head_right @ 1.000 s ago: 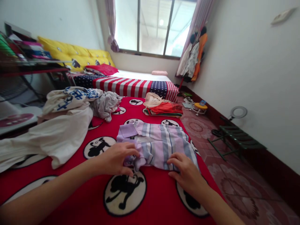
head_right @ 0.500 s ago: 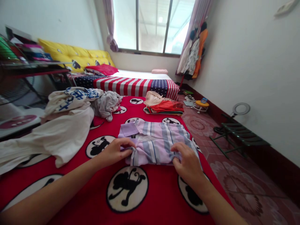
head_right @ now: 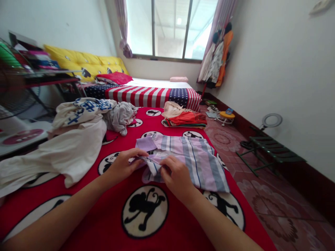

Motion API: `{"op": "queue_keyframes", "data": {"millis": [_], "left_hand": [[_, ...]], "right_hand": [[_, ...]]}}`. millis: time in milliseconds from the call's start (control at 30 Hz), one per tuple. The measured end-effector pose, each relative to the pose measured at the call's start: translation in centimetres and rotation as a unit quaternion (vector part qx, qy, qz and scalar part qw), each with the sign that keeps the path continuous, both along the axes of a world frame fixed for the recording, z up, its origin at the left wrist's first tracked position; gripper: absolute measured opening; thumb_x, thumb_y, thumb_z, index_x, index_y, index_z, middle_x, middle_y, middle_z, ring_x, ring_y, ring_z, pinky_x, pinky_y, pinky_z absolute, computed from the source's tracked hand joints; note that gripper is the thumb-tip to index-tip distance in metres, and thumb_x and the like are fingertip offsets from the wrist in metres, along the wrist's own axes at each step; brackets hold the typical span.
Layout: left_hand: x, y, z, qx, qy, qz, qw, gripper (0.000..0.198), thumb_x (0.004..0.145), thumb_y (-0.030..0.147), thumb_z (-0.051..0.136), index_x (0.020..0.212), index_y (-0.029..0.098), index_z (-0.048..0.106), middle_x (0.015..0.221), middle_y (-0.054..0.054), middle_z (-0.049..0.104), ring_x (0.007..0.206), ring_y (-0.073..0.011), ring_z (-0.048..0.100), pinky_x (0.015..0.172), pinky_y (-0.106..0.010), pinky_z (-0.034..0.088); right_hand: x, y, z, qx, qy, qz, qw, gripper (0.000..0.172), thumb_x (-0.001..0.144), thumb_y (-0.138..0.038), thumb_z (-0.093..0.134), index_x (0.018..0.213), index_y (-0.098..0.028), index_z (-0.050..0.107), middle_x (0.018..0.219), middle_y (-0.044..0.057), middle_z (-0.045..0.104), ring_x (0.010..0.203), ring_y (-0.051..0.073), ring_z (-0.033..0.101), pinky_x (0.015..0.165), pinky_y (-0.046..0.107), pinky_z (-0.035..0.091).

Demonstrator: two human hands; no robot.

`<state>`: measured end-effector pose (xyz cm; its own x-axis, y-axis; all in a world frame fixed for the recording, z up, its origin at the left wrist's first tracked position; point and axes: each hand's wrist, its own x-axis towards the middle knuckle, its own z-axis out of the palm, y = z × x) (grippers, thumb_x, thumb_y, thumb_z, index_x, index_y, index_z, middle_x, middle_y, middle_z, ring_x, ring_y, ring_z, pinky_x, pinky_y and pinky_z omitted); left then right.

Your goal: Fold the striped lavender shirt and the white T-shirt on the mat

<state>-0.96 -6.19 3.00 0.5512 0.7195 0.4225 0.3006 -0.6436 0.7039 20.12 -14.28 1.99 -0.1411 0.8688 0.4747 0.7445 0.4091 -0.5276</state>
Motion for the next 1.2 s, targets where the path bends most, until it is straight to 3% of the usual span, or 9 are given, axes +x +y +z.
{"op": "queue_keyframes", "data": {"millis": [233,333,433,567,700,800,900,1067,1200], "left_hand": [[-1.2,-0.9,1.0,0.037,0.150,-0.142,0.978,0.033,0.067,-0.002,0.051,0.078,0.020,0.072,0.095,-0.001,0.067,0.083,-0.0137,0.062,0.077,-0.023,0.045],[-0.4,-0.9,1.9,0.019,0.150,-0.117,0.982,0.015,0.079,0.013,0.058,0.079,0.019,0.071,0.083,-0.001,0.069,0.074,-0.0133,0.062,0.071,-0.023,0.045],[1.6,0.0,2.3,0.038,0.133,-0.076,0.987,0.016,0.086,0.025,0.057,0.083,0.018,0.071,0.075,-0.001,0.068,0.071,-0.0143,0.062,0.069,-0.024,0.046],[5.5,1.8,1.5,0.102,0.134,-0.100,0.981,0.029,0.091,0.029,0.052,0.114,0.018,0.065,0.119,-0.009,0.064,0.106,-0.0199,0.060,0.094,-0.031,0.044],[7.9,3.6,-1.0,0.125,0.232,-0.040,0.964,0.061,0.091,0.054,0.046,0.144,0.025,0.038,0.152,-0.013,0.033,0.142,-0.0321,0.025,0.113,-0.054,0.019],[8.2,4.6,-3.2,0.100,0.293,0.018,0.951,0.074,0.086,0.068,0.041,0.146,0.026,0.034,0.156,-0.014,0.024,0.145,-0.0351,0.013,0.113,-0.060,0.009],[8.1,4.9,-4.3,0.098,0.305,0.032,0.947,0.076,0.085,0.071,0.038,0.147,0.027,0.034,0.157,-0.013,0.021,0.145,-0.0332,0.012,0.114,-0.058,0.006],[8.0,5.8,-3.3,0.071,0.298,0.023,0.952,0.077,0.084,0.074,0.032,0.146,0.029,0.036,0.157,-0.010,0.023,0.145,-0.0331,0.012,0.113,-0.059,0.008],[7.3,7.2,-2.9,0.048,0.303,0.071,0.949,0.077,0.085,0.073,0.034,0.145,0.025,0.036,0.157,-0.010,0.022,0.145,-0.0305,0.016,0.114,-0.059,0.006]], "right_hand": [[-0.3,-1.9,-0.1,-0.016,-0.085,0.054,0.995,0.013,0.081,-0.012,0.058,0.088,-0.020,0.065,0.092,0.003,0.060,0.084,0.017,0.055,0.074,0.030,0.042],[-0.1,-2.1,0.3,0.004,-0.086,0.032,0.996,0.009,0.085,-0.017,0.057,0.090,-0.019,0.064,0.098,0.006,0.060,0.091,0.019,0.054,0.080,0.033,0.042],[0.0,-1.9,0.2,-0.059,-0.137,0.046,0.988,0.009,0.082,-0.019,0.062,0.091,-0.020,0.064,0.095,0.004,0.061,0.090,0.020,0.054,0.079,0.034,0.043],[-0.2,-1.9,0.0,-0.092,-0.153,0.053,0.983,0.012,0.080,-0.017,0.065,0.091,-0.019,0.064,0.095,0.004,0.062,0.090,0.020,0.055,0.079,0.034,0.044],[0.9,-2.6,0.1,-0.084,-0.124,0.070,0.986,0.012,0.081,-0.018,0.065,0.093,-0.021,0.066,0.094,0.003,0.063,0.090,0.019,0.058,0.081,0.032,0.046],[3.6,-2.8,0.2,-0.060,-0.087,0.039,0.994,0.010,0.089,-0.022,0.055,0.091,-0.022,0.065,0.091,0.003,0.064,0.084,0.017,0.060,0.077,0.031,0.047],[6.8,-1.9,0.7,-0.014,-0.084,-0.060,0.995,0.015,0.092,-0.024,0.051,0.088,-0.022,0.065,0.095,0.005,0.064,0.088,0.019,0.062,0.078,0.033,0.049],[8.2,1.5,2.1,0.015,-0.132,-0.109,0.985,0.024,0.090,-0.031,0.053,0.109,-0.020,0.064,0.119,0.009,0.061,0.111,0.024,0.057,0.096,0.041,0.046],[7.2,3.0,0.9,-0.014,-0.171,-0.079,0.982,0.042,0.094,-0.037,0.046,0.131,-0.020,0.053,0.138,0.011,0.052,0.126,0.024,0.048,0.106,0.044,0.039]]}}
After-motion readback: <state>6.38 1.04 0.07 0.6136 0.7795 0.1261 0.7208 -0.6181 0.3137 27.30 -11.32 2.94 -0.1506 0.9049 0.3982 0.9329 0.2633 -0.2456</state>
